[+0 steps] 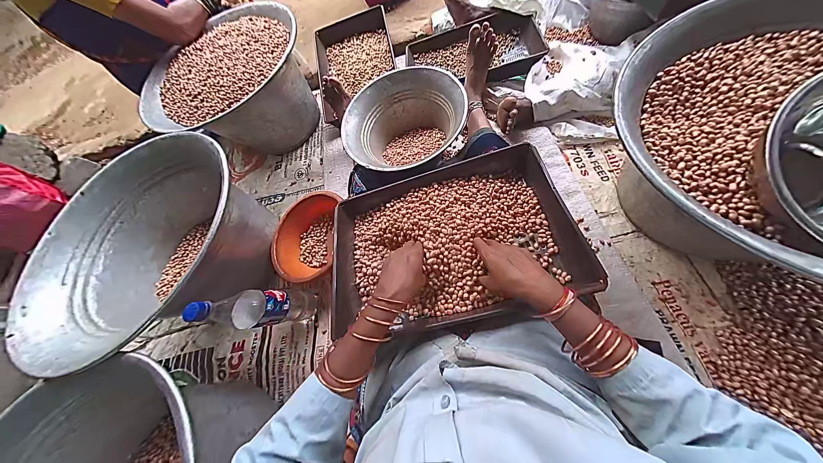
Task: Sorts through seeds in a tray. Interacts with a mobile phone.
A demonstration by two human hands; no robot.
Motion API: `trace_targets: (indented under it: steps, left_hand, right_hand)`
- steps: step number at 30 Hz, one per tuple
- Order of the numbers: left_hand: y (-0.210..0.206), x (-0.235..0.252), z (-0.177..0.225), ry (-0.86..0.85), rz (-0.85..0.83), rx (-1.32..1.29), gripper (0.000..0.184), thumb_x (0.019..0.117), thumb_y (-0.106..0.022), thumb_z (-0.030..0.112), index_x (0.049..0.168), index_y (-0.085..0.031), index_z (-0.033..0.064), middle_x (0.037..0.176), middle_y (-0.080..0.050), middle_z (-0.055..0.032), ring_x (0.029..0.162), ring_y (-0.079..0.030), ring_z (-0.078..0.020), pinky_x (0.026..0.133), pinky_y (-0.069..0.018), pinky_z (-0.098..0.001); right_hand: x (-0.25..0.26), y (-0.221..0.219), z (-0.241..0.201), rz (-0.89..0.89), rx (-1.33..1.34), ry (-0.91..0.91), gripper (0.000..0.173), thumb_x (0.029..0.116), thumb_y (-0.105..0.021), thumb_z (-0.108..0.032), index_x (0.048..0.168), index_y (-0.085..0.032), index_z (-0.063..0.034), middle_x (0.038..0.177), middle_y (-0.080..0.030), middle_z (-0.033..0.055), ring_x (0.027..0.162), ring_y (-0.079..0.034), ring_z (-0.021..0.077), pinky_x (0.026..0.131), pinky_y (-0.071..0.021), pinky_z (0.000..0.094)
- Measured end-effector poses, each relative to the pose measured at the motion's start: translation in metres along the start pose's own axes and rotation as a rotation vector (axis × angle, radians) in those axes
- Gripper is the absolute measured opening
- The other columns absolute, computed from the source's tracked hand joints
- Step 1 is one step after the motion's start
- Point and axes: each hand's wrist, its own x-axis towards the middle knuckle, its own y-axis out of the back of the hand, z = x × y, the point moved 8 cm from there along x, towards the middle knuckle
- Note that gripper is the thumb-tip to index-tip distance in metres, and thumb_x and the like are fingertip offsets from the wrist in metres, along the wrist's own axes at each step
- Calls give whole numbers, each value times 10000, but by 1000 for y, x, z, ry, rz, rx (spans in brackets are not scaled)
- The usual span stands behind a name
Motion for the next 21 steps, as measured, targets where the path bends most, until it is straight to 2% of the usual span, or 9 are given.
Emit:
trace_targets:
  steps: [3,4,6,8,10,13,16,18,21]
  left_hand:
    - [-11,-4,22,-112,-101,-295,480,898,-663,34,1352,-545,-69,1301,-629,-244,1245,-610,-352,1067,-460,-521]
    - [-14,-2,22,-147,-96,-505,489,876,-688,21,1340,-555,-56,1236,-656,-212,1170,-642,-287,1028,-498,-473]
    - [-18,-4,22,-186,-98,-1008,434,891,-644,-73,1310,-536,-36,1068,-651,-83,944,-646,-90,862,-552,-280]
    - [-14,-7,19,-201,-97,-1382,418,930,-538,-119,1329,-525,7,999,-667,-44,840,-653,-68,759,-565,-253]
    - [1,-12,15,-265,-55,-1498,443,923,-484,-136,1318,-559,49,967,-689,-29,769,-647,-61,682,-556,-220]
    - [30,-22,5,-382,59,-1328,476,950,-438,-95,1377,-548,84,1146,-660,-52,781,-660,-108,667,-587,-248]
    - [51,-30,-17,-328,301,-979,387,1018,-516,-19,1352,-611,149,1353,-641,-31,861,-705,-155,741,-609,-352]
    - [60,-35,-26,-331,453,-769,317,1017,-587,37,1313,-648,132,1348,-647,-54,992,-725,-171,858,-625,-400]
    - [61,-43,-19,-354,561,-555,198,975,-680,71,1166,-719,107,1187,-694,-73,1001,-706,-185,842,-614,-407]
  right_hand:
    - [3,-5,-15,-11,146,102,593,894,-757,-145,1417,-504,-30,1241,-632,216,1148,-632,389,936,-496,578]
    - [2,-1,-18,8,212,145,607,886,-754,-103,1436,-505,-40,1256,-636,218,1168,-629,388,956,-495,581]
    - [-3,13,-19,53,339,254,548,916,-744,-78,1432,-560,-84,1270,-665,191,1165,-649,351,982,-502,570]
    - [-9,32,-13,116,442,365,397,932,-739,-66,1313,-652,-136,1190,-709,115,998,-697,270,872,-557,513]
    - [-16,56,1,212,435,406,300,942,-729,-62,1224,-693,-158,1142,-736,38,811,-720,184,728,-617,429]
    - [-18,89,37,471,34,204,143,932,-680,-42,1043,-754,-94,933,-746,120,807,-713,338,679,-546,564]
    - [-8,92,66,471,-349,7,81,942,-654,-34,950,-735,-34,878,-697,206,835,-699,429,641,-509,589]
    - [-1,85,74,452,-423,9,42,922,-704,-59,914,-729,-26,857,-697,202,835,-697,427,638,-517,578]
    - [2,76,75,462,-459,27,105,941,-650,-19,854,-709,-14,825,-687,193,832,-689,420,644,-506,548]
